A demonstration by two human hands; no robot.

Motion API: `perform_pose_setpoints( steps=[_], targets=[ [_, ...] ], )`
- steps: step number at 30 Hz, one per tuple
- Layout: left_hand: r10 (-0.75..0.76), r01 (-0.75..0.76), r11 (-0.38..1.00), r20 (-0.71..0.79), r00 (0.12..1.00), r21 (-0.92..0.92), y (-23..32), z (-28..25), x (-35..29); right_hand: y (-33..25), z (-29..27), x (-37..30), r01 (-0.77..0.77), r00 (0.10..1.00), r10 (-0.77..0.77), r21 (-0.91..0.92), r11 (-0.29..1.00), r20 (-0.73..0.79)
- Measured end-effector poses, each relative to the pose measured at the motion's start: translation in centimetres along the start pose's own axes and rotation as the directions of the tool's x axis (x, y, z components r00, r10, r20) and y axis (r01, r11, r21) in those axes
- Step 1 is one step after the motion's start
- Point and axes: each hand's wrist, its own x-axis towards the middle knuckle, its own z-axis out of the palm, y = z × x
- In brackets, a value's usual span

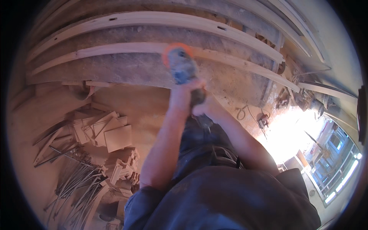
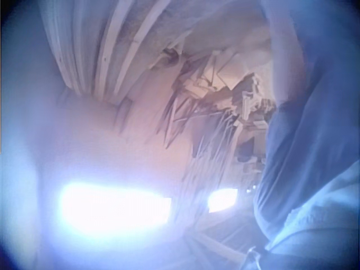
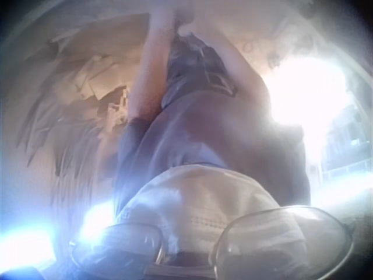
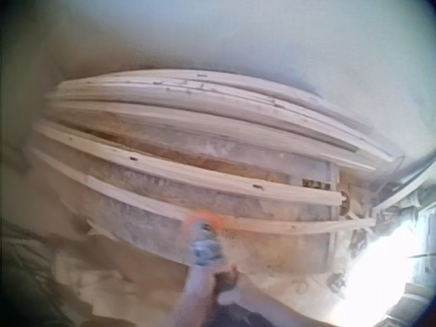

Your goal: The person uses a power sander to smooth the edges of curved wooden planks and a straight wooden piece.

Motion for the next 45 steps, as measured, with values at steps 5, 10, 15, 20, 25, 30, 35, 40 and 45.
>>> perform_pose_setpoints(
  steps=[5, 10, 15, 20, 25, 30, 35, 40, 45],
  targets=[
    [0.082, -0.08, 0.996, -0.056, 0.995, 0.033, 2.5, 0.4, -0.6, -3.0, 1.3, 0.6, -0.039, 0.999, 0.039, -0.005, 0.999, 0.002],
    [0.089, -0.099, 0.98, 0.067, 0.994, 0.174, -3.3, 5.9, 0.5, 1.1, -4.6, -3.8, -0.091, 0.985, 0.103, 0.088, 0.992, -0.14],
    [0.048, -0.042, 0.957, -0.014, 0.999, 0.288, -3.9, 4.3, 1.8, 3.0, -5.0, -2.4, 0.053, 0.992, -0.048, 0.043, 0.998, -0.114],
    [0.046, -0.049, 0.998, -0.064, 0.997, -0.044, -2.9, 5.1, 0.5, -1.0, -4.7, -1.8, 0.048, 0.999, -0.048, -0.03, 0.998, 0.004],
    [0.027, -0.024, 0.992, -0.029, 0.999, 0.127, -8.9, 9.4, 2.6, 1.4, -12.6, -5.4, -0.009, 1.0, 0.007, -0.114, 0.993, -0.02],
    [-0.03, 0.026, 0.984, 0.021, 0.999, 0.177, -15.7, 19.1, 3.0, 3.1, -22.0, -10.8, -0.037, 0.997, 0.041, 0.068, 0.997, -0.065],
    [-0.054, 0.04, 0.961, 0.045, 0.998, 0.274, -21.9, 25.5, 3.7, 4.7, -29.3, -15.6, -0.012, 0.993, 0.031, 0.163, 0.987, -0.113],
    [-0.125, 0.075, 0.929, 0.117, 0.985, 0.363, -27.0, 31.4, 5.0, 7.0, -35.1, -19.1, 0.103, 0.968, -0.034, 0.267, 0.958, -0.25],
    [-0.132, 0.039, 0.859, 0.146, 0.98, 0.511, -31.5, 37.8, 6.4, 8.9, -40.5, -21.8, 0.172, 0.917, -0.018, 0.353, 0.92, -0.399]
  ],
)
